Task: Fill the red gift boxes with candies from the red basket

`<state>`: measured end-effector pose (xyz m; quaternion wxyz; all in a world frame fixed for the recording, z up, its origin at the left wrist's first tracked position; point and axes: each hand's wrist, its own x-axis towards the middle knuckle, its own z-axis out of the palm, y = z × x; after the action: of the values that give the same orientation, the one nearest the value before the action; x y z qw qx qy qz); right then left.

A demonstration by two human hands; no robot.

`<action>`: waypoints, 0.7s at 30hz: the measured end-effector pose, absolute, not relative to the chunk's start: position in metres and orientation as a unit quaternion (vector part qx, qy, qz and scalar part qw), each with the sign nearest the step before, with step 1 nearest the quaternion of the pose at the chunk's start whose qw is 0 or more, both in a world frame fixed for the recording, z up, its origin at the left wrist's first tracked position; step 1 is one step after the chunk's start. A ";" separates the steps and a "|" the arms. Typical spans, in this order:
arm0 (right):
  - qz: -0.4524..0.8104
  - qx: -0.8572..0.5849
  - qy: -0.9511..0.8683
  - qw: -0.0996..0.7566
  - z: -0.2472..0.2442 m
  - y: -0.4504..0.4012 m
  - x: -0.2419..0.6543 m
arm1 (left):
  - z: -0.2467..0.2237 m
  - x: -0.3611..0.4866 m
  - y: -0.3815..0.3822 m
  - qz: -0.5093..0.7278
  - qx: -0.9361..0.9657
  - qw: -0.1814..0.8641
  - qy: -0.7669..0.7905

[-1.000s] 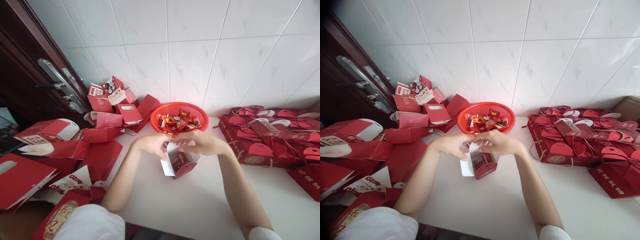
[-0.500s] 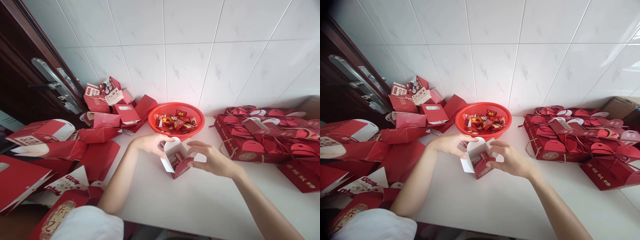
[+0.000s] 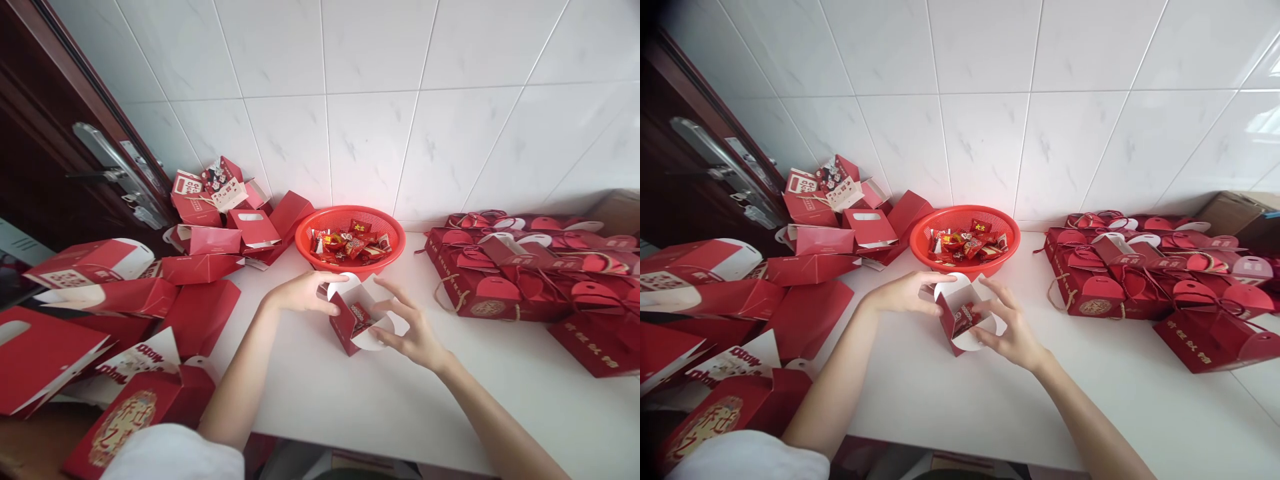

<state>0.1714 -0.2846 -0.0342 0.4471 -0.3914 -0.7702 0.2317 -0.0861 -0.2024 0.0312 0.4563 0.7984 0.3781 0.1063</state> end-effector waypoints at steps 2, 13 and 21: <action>0.192 -0.408 -0.764 0.461 -0.037 -0.285 0.170 | 0.026 -0.081 -0.207 0.146 0.799 0.434 0.388; 0.194 -0.394 -0.762 0.477 -0.043 -0.287 0.165 | 0.016 -0.071 -0.219 0.196 0.796 0.415 0.395; 0.225 -0.418 -0.732 0.489 -0.048 -0.280 0.164 | 0.007 -0.071 -0.218 0.176 0.817 0.395 0.382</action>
<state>0.1637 -0.2803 -0.0478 0.4893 -0.4177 -0.7318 0.2250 -0.0713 -0.2181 0.0069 0.3946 0.8170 0.3818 0.1762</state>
